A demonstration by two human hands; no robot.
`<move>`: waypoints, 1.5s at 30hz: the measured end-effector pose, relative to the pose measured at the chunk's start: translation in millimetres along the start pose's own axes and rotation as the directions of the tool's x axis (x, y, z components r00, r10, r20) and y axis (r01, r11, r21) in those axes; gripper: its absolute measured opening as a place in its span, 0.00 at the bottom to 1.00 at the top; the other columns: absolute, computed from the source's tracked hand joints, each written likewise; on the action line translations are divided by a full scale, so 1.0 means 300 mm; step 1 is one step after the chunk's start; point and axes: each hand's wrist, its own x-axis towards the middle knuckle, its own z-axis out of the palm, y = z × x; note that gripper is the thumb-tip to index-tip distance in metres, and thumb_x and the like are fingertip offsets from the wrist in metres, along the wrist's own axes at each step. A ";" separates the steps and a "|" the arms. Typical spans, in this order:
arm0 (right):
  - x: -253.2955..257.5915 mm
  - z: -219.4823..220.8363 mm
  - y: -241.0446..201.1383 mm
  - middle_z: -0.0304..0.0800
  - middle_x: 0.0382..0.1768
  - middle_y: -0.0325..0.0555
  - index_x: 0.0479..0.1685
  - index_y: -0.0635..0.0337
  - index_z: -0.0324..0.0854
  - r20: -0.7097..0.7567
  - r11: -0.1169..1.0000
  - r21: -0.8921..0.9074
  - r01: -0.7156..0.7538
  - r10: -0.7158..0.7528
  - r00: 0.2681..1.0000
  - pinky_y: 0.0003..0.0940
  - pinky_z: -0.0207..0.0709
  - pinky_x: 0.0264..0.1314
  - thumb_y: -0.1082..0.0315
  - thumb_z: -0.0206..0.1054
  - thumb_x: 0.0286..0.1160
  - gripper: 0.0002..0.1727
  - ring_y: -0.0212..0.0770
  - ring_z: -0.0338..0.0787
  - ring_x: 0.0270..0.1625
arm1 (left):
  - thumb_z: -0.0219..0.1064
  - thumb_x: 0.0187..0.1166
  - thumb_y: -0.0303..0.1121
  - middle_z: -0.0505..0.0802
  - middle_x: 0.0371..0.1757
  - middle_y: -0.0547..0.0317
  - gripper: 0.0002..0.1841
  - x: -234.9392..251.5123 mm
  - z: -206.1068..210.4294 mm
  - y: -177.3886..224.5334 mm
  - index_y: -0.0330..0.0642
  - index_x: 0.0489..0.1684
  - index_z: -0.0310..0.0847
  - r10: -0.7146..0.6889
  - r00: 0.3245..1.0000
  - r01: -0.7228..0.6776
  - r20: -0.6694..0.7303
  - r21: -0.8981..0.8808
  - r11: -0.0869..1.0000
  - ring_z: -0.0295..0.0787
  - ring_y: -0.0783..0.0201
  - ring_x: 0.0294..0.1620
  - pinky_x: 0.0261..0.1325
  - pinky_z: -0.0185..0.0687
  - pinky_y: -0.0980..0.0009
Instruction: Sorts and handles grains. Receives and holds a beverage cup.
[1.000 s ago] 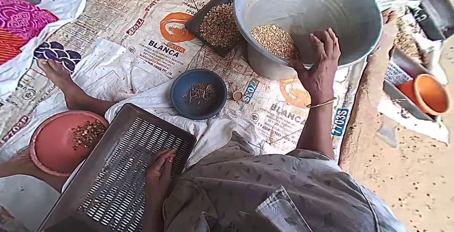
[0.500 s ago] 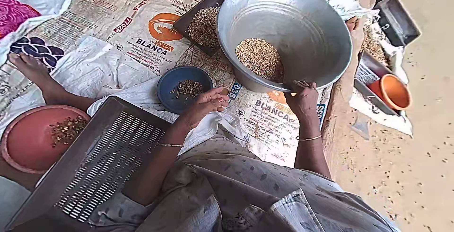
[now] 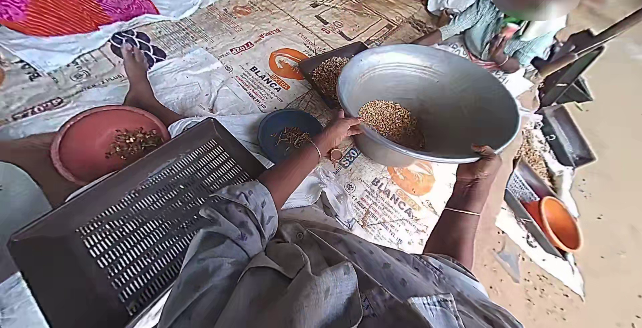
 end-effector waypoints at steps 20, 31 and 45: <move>-0.506 0.596 -0.438 0.91 0.44 0.40 0.56 0.62 0.71 0.548 0.904 0.199 0.378 -0.422 0.722 0.38 0.88 0.60 0.78 0.76 0.48 0.29 0.38 0.92 0.53 | 0.54 0.86 0.18 0.89 0.56 0.51 0.24 -0.750 -0.266 -0.151 0.47 0.78 0.58 0.232 0.944 -0.313 -0.235 -0.413 0.855 0.93 0.58 0.51 0.59 0.89 0.60; -0.782 0.817 -0.427 0.84 0.69 0.22 0.76 0.47 0.75 0.836 0.726 0.441 0.528 -0.547 0.054 0.31 0.77 0.77 0.57 0.78 0.66 0.34 0.24 0.82 0.72 | 0.56 0.90 0.27 0.90 0.54 0.53 0.13 -0.818 -0.370 -0.221 0.44 0.70 0.67 0.160 0.922 -0.331 -0.353 -0.501 0.799 0.93 0.59 0.51 0.58 0.89 0.61; -1.099 0.920 -0.490 0.62 0.91 0.33 0.90 0.51 0.62 0.720 0.575 0.691 0.438 -0.495 -0.486 0.49 0.39 1.00 0.58 0.57 0.85 0.33 0.33 0.56 0.94 | 0.52 0.93 0.31 0.85 0.52 0.54 0.14 -0.865 -0.403 -0.093 0.38 0.71 0.67 0.141 0.935 -0.312 -0.327 -0.563 0.765 0.86 0.65 0.43 0.47 0.85 0.69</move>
